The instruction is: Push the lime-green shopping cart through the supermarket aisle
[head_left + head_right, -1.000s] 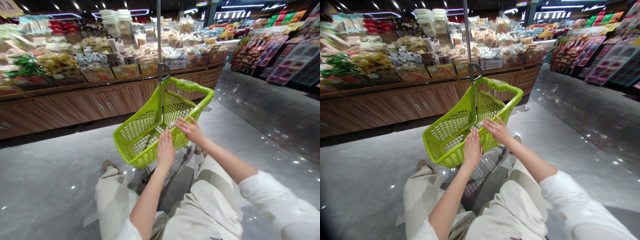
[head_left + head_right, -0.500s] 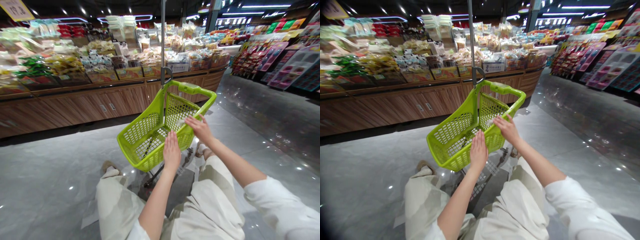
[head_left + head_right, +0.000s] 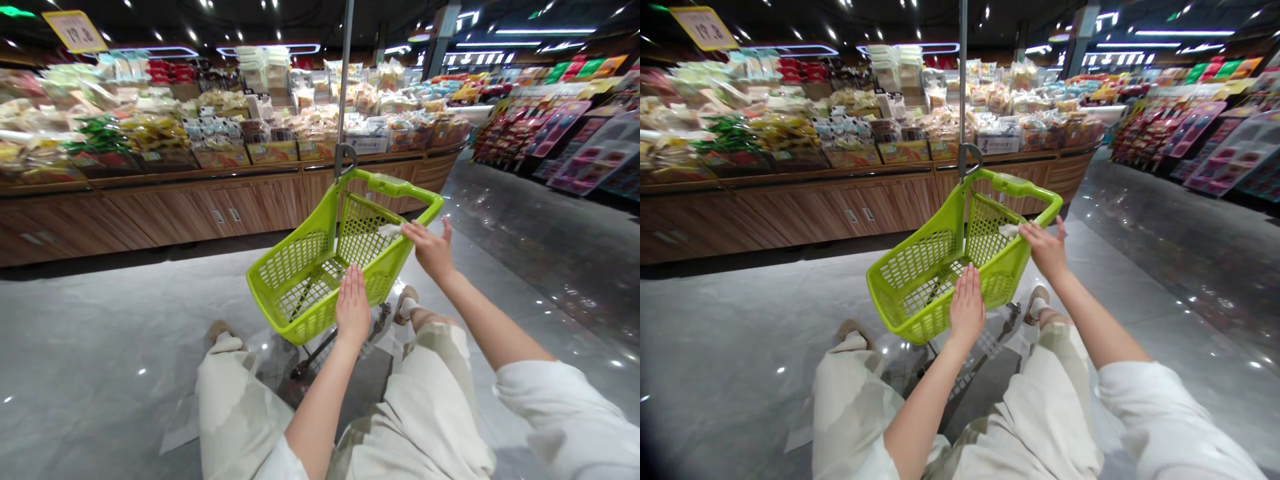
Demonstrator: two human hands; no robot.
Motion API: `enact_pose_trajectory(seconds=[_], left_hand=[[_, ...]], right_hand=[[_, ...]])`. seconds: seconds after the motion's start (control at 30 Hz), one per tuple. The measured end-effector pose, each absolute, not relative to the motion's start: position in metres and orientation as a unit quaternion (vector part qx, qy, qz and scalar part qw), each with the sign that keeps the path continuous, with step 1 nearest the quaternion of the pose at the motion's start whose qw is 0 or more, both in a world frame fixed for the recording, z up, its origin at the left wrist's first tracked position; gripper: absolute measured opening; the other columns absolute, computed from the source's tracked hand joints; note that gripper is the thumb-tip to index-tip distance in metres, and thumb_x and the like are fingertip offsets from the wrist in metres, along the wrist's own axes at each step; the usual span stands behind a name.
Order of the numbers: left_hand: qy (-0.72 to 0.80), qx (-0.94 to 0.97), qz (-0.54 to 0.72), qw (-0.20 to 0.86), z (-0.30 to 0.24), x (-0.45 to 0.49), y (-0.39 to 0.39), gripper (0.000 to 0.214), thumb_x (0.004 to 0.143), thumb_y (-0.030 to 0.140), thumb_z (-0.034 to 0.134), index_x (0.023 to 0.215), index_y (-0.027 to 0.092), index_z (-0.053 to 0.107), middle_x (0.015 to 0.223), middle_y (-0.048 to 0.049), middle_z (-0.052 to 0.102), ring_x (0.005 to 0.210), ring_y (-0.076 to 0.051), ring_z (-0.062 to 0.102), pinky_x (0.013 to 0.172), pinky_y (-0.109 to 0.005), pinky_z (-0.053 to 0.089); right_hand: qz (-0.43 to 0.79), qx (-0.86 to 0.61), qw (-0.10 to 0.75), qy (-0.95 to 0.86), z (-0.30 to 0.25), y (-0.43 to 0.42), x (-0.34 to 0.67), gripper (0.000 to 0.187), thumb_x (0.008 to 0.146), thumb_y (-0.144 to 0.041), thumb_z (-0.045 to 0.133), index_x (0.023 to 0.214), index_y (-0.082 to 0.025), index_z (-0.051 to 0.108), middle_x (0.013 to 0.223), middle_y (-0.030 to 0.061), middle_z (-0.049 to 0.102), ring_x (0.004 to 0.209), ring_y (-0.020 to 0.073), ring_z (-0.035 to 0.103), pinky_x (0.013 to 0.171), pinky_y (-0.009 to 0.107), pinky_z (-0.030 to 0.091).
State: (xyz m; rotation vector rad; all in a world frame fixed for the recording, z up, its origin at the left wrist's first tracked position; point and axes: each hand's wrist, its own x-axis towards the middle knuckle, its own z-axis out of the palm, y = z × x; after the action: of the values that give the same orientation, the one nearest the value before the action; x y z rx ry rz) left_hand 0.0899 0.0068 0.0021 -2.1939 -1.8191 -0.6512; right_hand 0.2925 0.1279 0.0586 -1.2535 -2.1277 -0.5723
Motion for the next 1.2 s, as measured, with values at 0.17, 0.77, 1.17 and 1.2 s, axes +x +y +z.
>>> enact_pose_trajectory(seconds=[0.17,0.77,1.17,1.2], left_hand=[[-0.626,-0.739,-0.225,0.104,0.002,0.093,0.008,0.076,0.083,0.01,0.045,0.151,-0.001,0.011,0.16,-0.018,0.013,0.149,-0.024,0.006,0.122,-0.041,0.021],[-0.619,-0.747,-0.225,0.096,0.003,0.09,0.008,0.074,0.083,0.009,0.045,0.15,0.0,0.016,0.16,-0.0173,0.014,0.149,-0.024,0.007,0.122,-0.041,0.021],[-0.63,-0.742,-0.208,0.1,0.003,0.092,0.009,0.076,0.082,0.011,0.045,0.151,0.001,0.015,0.161,-0.0151,0.015,0.149,-0.023,0.008,0.122,-0.039,0.018],[-0.627,-0.744,-0.207,0.099,0.003,0.091,0.009,0.076,0.082,0.012,0.045,0.151,0.001,0.015,0.161,-0.0156,0.014,0.149,-0.023,0.008,0.122,-0.039,0.018]], right_hand=[[-0.205,-0.463,0.319,-0.801,0.037,0.103,0.259,0.057,0.086,-0.002,0.037,0.136,-0.024,0.051,0.135,0.0075,0.06,0.128,0.0223,0.052,0.117,0.055,0.003],[-0.198,-0.392,0.257,-0.861,0.044,0.111,0.271,0.058,0.084,0.001,0.034,0.135,-0.022,0.051,0.135,0.0055,0.059,0.129,0.0187,0.051,0.118,0.05,0.007],[-0.186,-0.366,0.228,-0.883,0.044,0.108,0.262,0.063,0.078,0.004,0.036,0.135,-0.019,0.052,0.137,0.0066,0.058,0.13,0.0176,0.05,0.117,0.045,0.018],[-0.195,-0.406,0.245,-0.858,0.051,0.118,0.275,0.061,0.079,0.003,0.036,0.134,-0.02,0.053,0.134,0.0071,0.06,0.128,0.0192,0.053,0.117,0.048,0.016]])
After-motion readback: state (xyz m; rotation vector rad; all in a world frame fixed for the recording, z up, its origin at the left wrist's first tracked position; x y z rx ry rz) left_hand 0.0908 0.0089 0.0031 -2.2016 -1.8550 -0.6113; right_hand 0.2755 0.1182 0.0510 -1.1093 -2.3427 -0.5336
